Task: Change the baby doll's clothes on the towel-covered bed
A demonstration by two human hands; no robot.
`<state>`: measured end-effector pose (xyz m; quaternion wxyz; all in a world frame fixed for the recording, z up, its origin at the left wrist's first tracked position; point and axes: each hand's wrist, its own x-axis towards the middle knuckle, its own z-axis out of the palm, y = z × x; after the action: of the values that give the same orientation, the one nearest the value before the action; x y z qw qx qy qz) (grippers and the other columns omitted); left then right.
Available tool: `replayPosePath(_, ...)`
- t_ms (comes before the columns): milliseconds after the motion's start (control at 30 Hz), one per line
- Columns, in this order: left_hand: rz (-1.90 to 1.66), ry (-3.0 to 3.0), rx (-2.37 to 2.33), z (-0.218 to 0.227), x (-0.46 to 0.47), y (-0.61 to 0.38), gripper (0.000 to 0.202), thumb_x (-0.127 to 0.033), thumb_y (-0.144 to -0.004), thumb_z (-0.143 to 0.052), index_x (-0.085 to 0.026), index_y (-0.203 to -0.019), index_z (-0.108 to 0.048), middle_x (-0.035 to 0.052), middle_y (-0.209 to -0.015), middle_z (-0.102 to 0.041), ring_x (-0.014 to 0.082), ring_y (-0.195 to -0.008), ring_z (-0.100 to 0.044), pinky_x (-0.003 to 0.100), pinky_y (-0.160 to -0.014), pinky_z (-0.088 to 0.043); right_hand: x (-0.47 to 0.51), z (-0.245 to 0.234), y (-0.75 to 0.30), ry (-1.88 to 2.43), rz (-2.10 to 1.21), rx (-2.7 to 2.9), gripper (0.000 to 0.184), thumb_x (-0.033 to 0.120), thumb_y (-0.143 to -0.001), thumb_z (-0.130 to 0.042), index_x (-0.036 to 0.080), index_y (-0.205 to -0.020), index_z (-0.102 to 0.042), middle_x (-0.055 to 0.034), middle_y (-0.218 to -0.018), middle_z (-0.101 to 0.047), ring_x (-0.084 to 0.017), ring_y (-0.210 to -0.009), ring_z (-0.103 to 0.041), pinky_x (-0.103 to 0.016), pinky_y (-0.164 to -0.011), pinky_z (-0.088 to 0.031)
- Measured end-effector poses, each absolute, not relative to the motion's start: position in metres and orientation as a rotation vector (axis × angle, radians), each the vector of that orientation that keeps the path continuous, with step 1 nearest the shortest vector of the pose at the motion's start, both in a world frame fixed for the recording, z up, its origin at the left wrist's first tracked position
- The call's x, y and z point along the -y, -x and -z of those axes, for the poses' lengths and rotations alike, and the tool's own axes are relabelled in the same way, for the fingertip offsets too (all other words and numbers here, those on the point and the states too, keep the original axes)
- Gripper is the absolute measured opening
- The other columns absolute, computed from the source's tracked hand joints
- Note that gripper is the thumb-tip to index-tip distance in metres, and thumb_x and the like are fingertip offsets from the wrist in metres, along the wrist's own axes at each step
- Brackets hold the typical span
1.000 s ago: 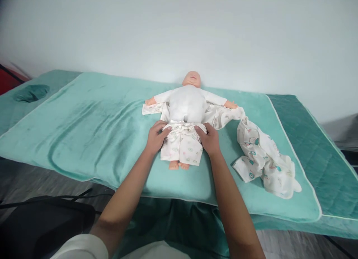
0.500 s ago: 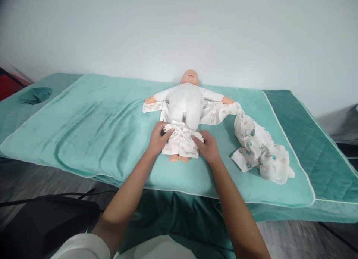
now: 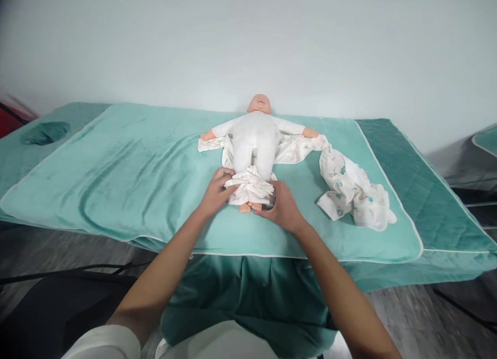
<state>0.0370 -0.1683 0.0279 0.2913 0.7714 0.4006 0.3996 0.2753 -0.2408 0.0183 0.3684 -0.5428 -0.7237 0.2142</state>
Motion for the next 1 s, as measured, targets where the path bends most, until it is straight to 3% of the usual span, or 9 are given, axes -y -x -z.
replayPosePath(67,-1.045,-2.066,-1.006,-0.033,0.177,-0.034,0.022,-0.033,-0.089,-0.060,-0.019,-0.073,-0.057,0.0072,-0.107,-0.062,0.0201,-0.105,-0.055,0.035,-0.098,-0.042,0.240,-0.025,-0.276,1.420,-0.536,1.897,0.070,0.057,-0.072,-0.080,0.019,-0.122,-0.048,-0.0133,-0.116,-0.059,-0.032,-0.108,-0.058,-0.046,-0.093,-0.049)
replayPosePath(267,-0.858,-2.062,-1.022,-0.054,0.198,-0.032,0.036,-0.045,-0.092,-0.055,-0.019,-0.069,-0.048,-0.0004,-0.074,-0.051,0.0152,-0.074,-0.049,0.028,-0.071,-0.039,0.245,-0.061,-0.281,1.595,-0.536,2.033,0.058,0.063,-0.079,-0.071,0.019,-0.113,-0.055,-0.0095,-0.103,-0.065,-0.027,-0.093,-0.062,-0.037,-0.082,-0.049)
replayPosePath(367,-0.677,-2.053,-1.049,-0.065,0.213,-0.031,0.042,-0.054,-0.092,-0.055,-0.018,-0.073,-0.053,-0.0015,-0.074,-0.054,0.0137,-0.071,-0.049,0.026,-0.066,-0.036,0.254,-0.077,-0.281,1.716,-0.703,2.020,0.053,0.059,-0.082,-0.069,0.020,-0.115,-0.055,-0.0062,-0.098,-0.068,-0.023,-0.083,-0.063,-0.032,-0.071,-0.047)
replayPosePath(500,-0.492,-1.951,-0.995,-0.087,0.228,-0.025,0.045,-0.060,-0.092,-0.052,-0.017,-0.085,-0.064,-0.0009,-0.083,-0.063,0.0145,-0.076,-0.053,0.024,-0.067,-0.039,0.263,-0.099,-0.286,1.698,-0.938,2.012,0.048,0.048,-0.080,-0.073,0.021,-0.117,-0.058,-0.0047,-0.106,-0.069,-0.023,-0.089,-0.064,-0.031,-0.074,-0.047)
replayPosePath(633,-0.325,-1.955,-0.998,-0.124,0.226,-0.016,0.046,-0.063,-0.089,-0.054,-0.019,-0.088,-0.068,-0.0005,-0.081,-0.064,0.0152,-0.074,-0.054,0.023,-0.061,-0.038,0.259,-0.129,-0.295,1.408,-1.333,1.997,0.050,0.055,-0.079,-0.075,0.022,-0.113,-0.064,-0.0030,-0.100,-0.068,-0.021,-0.087,-0.062,-0.028,-0.069,-0.047)
replayPosePath(733,-0.246,-2.070,-1.005,-0.158,0.217,-0.012,0.044,-0.063,-0.087,-0.058,-0.020,-0.075,-0.064,-0.0011,-0.071,-0.059,0.0139,-0.064,-0.050,0.024,-0.054,-0.034,0.247,-0.156,-0.298,1.177,-1.425,2.097,0.047,0.064,-0.086,-0.064,0.019,-0.100,-0.065,-0.0028,-0.088,-0.065,-0.018,-0.077,-0.058,-0.028,-0.063,-0.044)
replayPosePath(867,-0.218,-2.219,-0.971,-0.206,0.209,-0.011,0.037,-0.057,-0.081,-0.068,-0.021,-0.072,-0.064,-0.0005,-0.068,-0.059,0.0149,-0.061,-0.052,0.025,-0.054,-0.034,0.229,-0.194,-0.290,1.083,-1.334,2.223,0.057,0.070,-0.097,-0.041,0.020,-0.092,-0.069,-0.0043,-0.091,-0.065,-0.018,-0.081,-0.057,-0.029,-0.069,-0.044)
replayPosePath(1000,-0.408,-2.265,-1.002,-0.246,0.215,-0.014,0.026,-0.045,-0.073,-0.079,-0.022,-0.077,-0.068,-0.0002,-0.065,-0.057,0.0199,-0.071,-0.061,0.026,-0.062,-0.041,0.222,-0.229,-0.275,1.078,-1.385,2.352,0.046,0.064,-0.085,-0.068,0.020,-0.074,-0.066,0.0000,-0.070,-0.056,-0.012,-0.061,-0.047,-0.026,-0.055,-0.035)
